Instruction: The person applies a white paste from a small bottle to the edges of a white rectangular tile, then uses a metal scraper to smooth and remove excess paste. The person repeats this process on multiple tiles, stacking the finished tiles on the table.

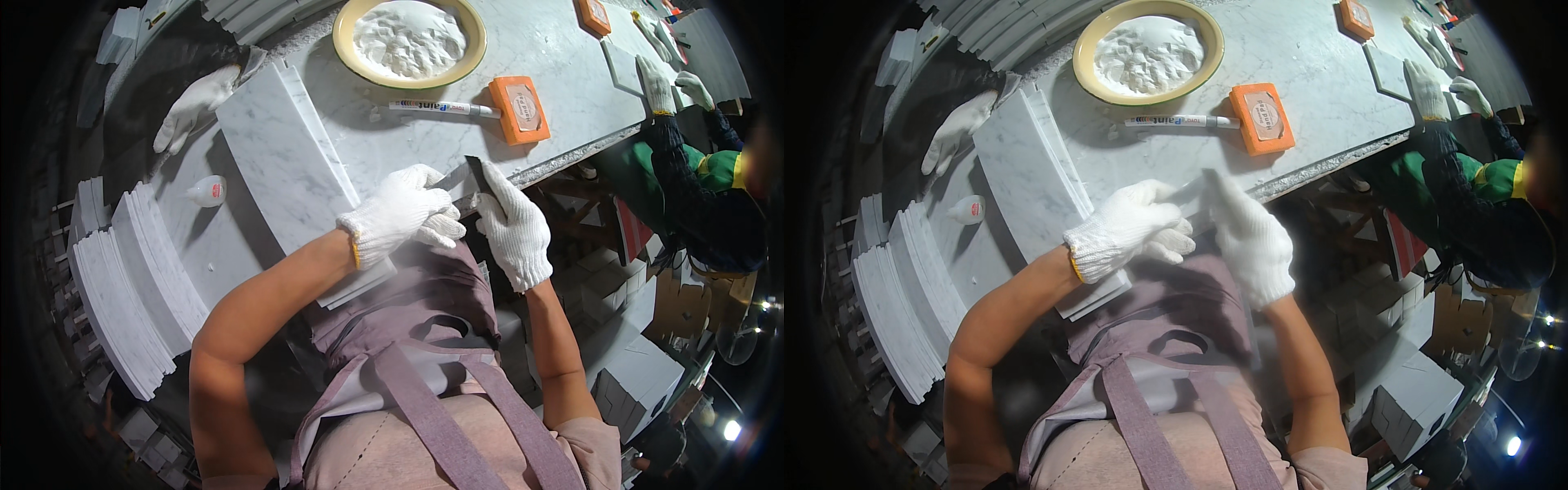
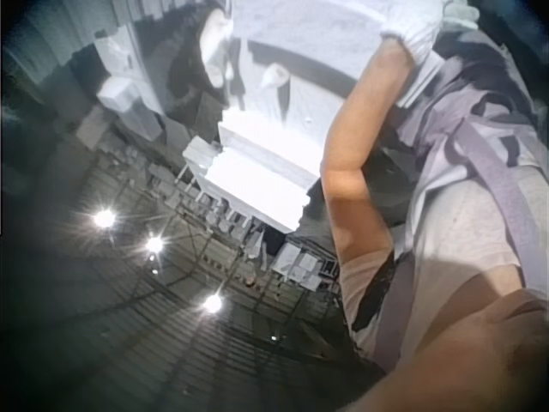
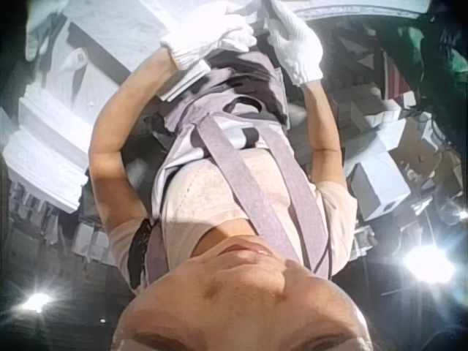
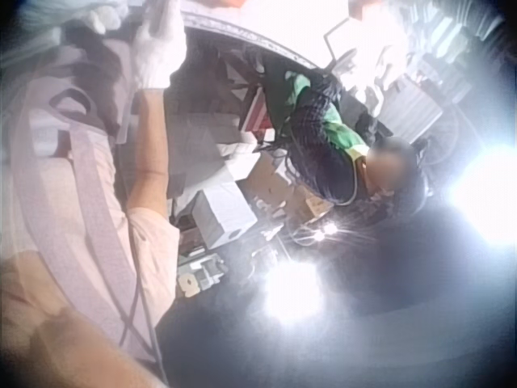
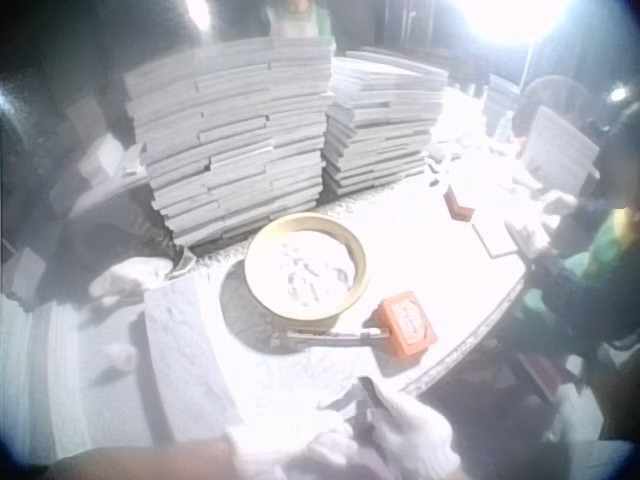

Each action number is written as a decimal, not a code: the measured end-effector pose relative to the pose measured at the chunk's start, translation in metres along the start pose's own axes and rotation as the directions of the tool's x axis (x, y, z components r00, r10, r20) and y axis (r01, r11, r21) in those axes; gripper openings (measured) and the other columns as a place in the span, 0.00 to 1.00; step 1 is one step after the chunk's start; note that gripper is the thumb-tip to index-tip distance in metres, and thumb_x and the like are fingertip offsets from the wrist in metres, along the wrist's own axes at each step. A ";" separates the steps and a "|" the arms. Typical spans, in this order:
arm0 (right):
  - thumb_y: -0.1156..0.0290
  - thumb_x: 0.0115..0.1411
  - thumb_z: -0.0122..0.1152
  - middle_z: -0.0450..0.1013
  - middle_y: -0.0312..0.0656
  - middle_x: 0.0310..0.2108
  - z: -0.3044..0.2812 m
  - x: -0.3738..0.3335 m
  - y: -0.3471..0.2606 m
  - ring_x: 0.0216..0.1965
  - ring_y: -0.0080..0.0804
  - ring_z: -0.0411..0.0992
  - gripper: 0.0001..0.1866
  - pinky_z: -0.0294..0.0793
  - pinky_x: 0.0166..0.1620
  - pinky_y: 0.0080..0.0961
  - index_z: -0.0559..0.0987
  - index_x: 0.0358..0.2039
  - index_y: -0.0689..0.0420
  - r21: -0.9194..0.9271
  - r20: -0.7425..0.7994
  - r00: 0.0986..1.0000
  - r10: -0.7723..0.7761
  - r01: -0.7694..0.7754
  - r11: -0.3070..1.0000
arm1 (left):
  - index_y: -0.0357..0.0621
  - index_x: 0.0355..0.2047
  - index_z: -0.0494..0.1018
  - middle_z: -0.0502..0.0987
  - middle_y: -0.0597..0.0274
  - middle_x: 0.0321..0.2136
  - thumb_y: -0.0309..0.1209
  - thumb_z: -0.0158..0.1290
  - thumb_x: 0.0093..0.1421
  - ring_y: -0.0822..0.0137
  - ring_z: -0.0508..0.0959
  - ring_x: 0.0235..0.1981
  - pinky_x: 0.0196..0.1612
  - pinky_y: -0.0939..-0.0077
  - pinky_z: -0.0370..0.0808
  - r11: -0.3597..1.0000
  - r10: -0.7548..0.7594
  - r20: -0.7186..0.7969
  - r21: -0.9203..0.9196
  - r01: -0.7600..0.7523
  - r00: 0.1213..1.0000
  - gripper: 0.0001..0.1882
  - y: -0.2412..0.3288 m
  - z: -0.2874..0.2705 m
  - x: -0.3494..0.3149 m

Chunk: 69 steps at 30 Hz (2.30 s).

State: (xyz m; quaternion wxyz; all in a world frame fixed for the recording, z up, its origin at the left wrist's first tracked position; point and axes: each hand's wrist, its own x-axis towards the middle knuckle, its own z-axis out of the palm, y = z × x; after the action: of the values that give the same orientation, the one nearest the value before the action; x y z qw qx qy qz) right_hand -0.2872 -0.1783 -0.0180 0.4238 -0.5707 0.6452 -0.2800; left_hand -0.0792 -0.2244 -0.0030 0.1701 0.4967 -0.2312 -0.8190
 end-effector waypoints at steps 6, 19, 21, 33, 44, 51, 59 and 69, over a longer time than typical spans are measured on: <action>0.74 0.68 0.61 0.82 0.40 0.42 0.002 0.000 -0.006 0.31 0.18 0.78 0.26 0.80 0.40 0.20 0.76 0.67 0.56 -0.051 0.092 0.991 -0.094 0.099 0.994 | 0.29 0.60 0.64 0.79 0.42 0.45 0.28 0.54 0.71 0.56 0.86 0.38 0.35 0.67 0.87 0.999 0.033 -0.064 0.005 -0.033 0.997 0.22 -0.004 0.004 0.006; 0.74 0.69 0.60 0.82 0.36 0.41 -0.010 0.002 -0.014 0.27 0.16 0.73 0.25 0.77 0.34 0.17 0.77 0.67 0.53 -0.012 0.146 0.989 0.032 -0.030 0.999 | 0.25 0.52 0.69 0.80 0.42 0.43 0.24 0.52 0.70 0.54 0.87 0.37 0.36 0.65 0.88 0.999 0.051 -0.115 0.010 -0.051 0.992 0.15 -0.003 0.011 0.004; 0.73 0.69 0.60 0.82 0.36 0.39 -0.011 0.002 -0.013 0.28 0.17 0.74 0.25 0.78 0.34 0.18 0.77 0.66 0.52 -0.105 0.287 0.957 -0.033 0.065 0.992 | 0.24 0.51 0.69 0.80 0.43 0.42 0.25 0.52 0.71 0.54 0.87 0.36 0.36 0.66 0.88 0.998 0.054 -0.127 0.037 -0.049 0.990 0.14 -0.002 0.012 0.002; 0.70 0.69 0.61 0.82 0.35 0.37 -0.018 0.010 -0.010 0.25 0.14 0.73 0.25 0.78 0.32 0.20 0.77 0.66 0.50 -0.140 0.121 0.993 0.003 0.014 0.990 | 0.42 0.60 0.71 0.78 0.54 0.35 0.35 0.57 0.71 0.72 0.78 0.22 0.18 0.79 0.72 0.993 -0.036 -0.050 0.111 0.041 0.998 0.20 0.005 0.006 0.000; 0.71 0.67 0.63 0.83 0.50 0.51 -0.023 0.000 -0.025 0.52 0.38 0.83 0.24 0.79 0.54 0.28 0.78 0.64 0.54 -0.048 0.208 0.972 0.113 -0.105 0.993 | 0.27 0.59 0.67 0.79 0.48 0.42 0.31 0.54 0.71 0.59 0.85 0.37 0.37 0.68 0.86 1.000 -0.007 0.077 -0.003 0.007 0.997 0.22 -0.002 -0.001 0.006; 0.74 0.65 0.64 0.84 0.51 0.47 -0.030 0.006 -0.023 0.44 0.37 0.84 0.23 0.80 0.48 0.26 0.80 0.62 0.57 -0.221 0.228 0.968 -0.109 0.161 0.962 | 0.22 0.47 0.74 0.82 0.46 0.38 0.24 0.53 0.68 0.56 0.87 0.33 0.34 0.65 0.87 0.993 0.077 -0.025 0.096 -0.074 0.997 0.14 -0.002 0.008 0.006; 0.73 0.70 0.57 0.82 0.49 0.49 -0.019 0.001 -0.011 0.48 0.44 0.81 0.23 0.79 0.51 0.34 0.77 0.65 0.45 -0.090 0.143 0.986 0.081 -0.069 0.994 | 0.22 0.49 0.70 0.81 0.44 0.38 0.25 0.54 0.68 0.55 0.87 0.33 0.32 0.66 0.87 0.986 0.071 -0.066 0.156 -0.060 0.995 0.16 -0.003 0.008 0.008; 0.74 0.66 0.63 0.83 0.51 0.41 -0.005 -0.001 -0.007 0.37 0.36 0.84 0.24 0.81 0.43 0.28 0.79 0.63 0.56 -0.156 0.078 0.976 -0.201 0.211 0.965 | 0.23 0.46 0.72 0.81 0.46 0.35 0.24 0.54 0.66 0.56 0.87 0.31 0.31 0.66 0.86 0.984 0.099 -0.112 0.161 -0.080 0.989 0.13 -0.001 0.014 0.003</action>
State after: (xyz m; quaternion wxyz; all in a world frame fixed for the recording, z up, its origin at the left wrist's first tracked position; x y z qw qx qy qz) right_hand -0.2875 -0.1788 -0.0093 0.3640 -0.6758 0.5897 -0.2510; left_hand -0.0927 -0.2221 -0.0003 0.1809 0.5456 -0.3063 -0.7588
